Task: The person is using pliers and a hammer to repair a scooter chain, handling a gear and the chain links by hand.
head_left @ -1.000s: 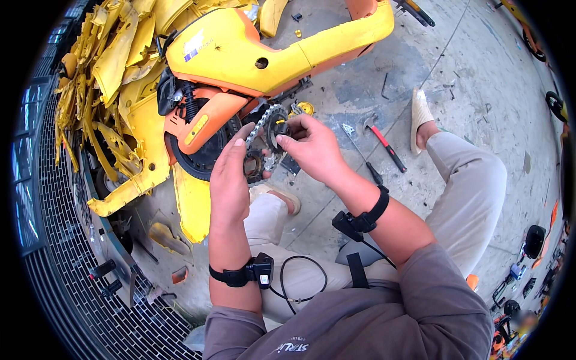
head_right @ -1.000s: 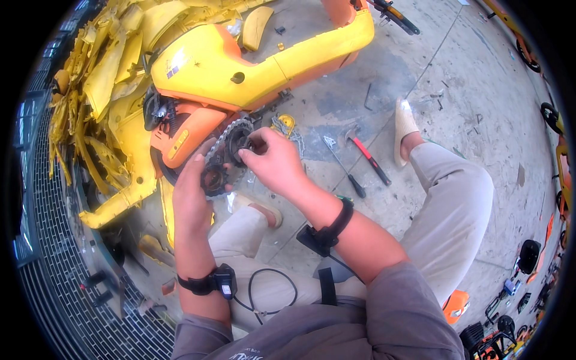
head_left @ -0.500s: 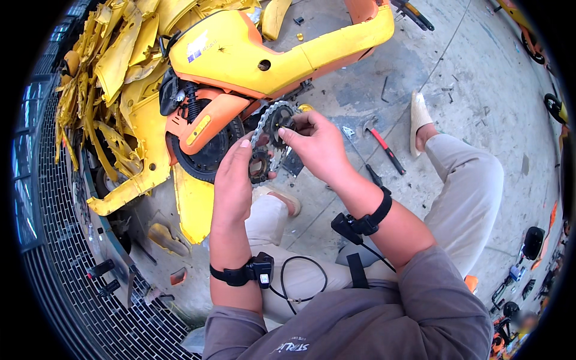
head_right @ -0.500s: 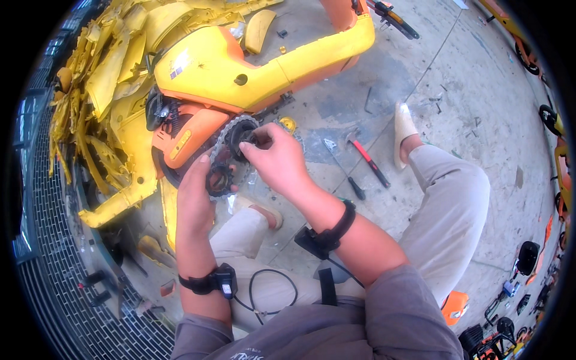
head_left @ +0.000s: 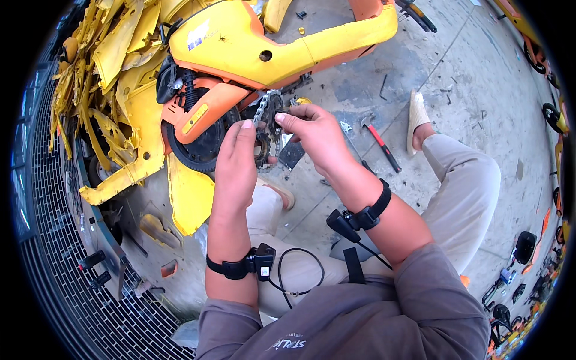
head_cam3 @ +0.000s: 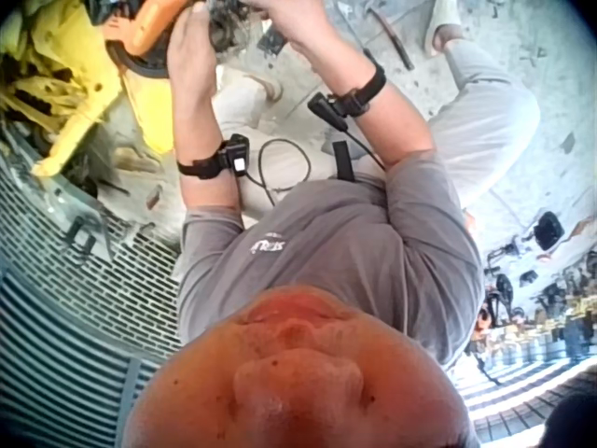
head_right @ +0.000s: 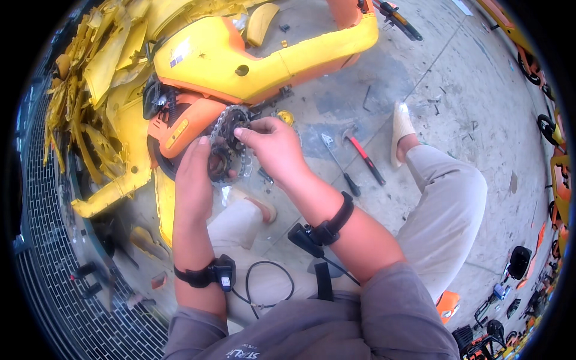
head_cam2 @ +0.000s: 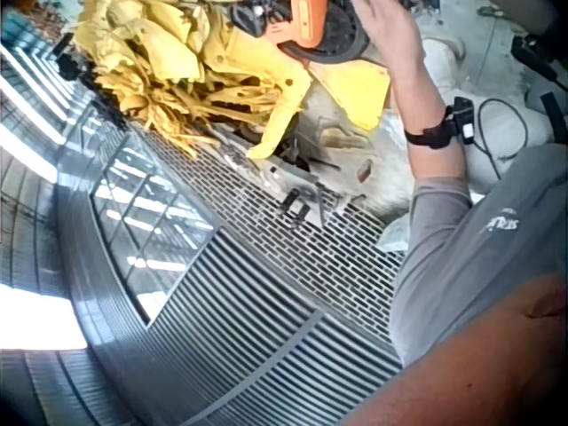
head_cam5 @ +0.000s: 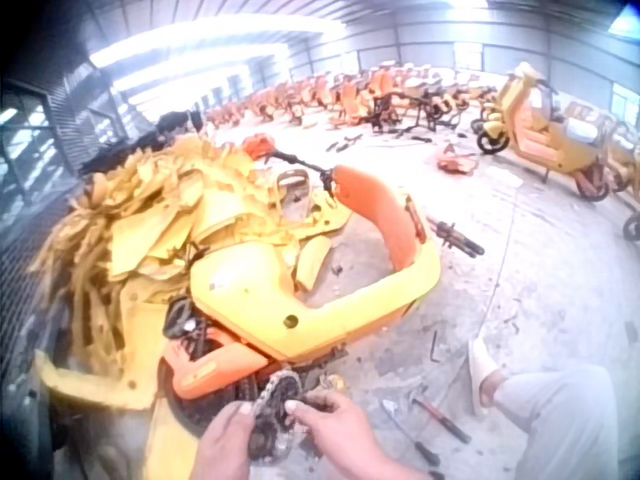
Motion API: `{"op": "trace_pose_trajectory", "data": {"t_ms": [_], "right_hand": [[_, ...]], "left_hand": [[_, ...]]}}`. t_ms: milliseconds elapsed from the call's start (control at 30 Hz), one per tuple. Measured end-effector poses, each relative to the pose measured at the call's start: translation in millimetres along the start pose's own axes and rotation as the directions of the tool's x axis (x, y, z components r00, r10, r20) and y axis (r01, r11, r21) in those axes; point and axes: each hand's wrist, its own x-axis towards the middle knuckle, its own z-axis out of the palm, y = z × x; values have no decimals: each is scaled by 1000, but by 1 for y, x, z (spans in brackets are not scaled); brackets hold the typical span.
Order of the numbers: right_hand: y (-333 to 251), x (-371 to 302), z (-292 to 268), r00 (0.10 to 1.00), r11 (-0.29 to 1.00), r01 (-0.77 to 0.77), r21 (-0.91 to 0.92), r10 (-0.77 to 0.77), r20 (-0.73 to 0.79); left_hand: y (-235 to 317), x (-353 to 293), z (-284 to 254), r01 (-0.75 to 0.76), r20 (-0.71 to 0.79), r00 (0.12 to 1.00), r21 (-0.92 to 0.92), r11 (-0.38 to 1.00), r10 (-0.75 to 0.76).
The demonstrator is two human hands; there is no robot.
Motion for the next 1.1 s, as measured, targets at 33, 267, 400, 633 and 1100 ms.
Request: {"op": "trace_pose_trajectory", "data": {"t_ms": [33, 267, 400, 633, 1100], "right_hand": [[-2, -1, 0, 1000, 1000, -9, 7, 9, 7], [-15, 2, -6, 992, 997, -75, 36, 71, 105], [-21, 0, -8, 988, 994, -106, 4, 105, 115], [-19, 5, -13, 999, 994, -10, -111, 15, 48], [-16, 2, -15, 984, 977, 179, -113, -177, 26]], "left_hand": [[3, 0, 0, -5, -4, 1000, 23, 1000, 5], [15, 3, -3, 29, -38, 999, 129, 991, -24], [16, 4, -4, 58, -34, 998, 149, 987, -53], [14, 5, -1, 105, -18, 994, 134, 985, -103], [13, 8, 0, 133, 56, 989, 62, 989, -136]]}}
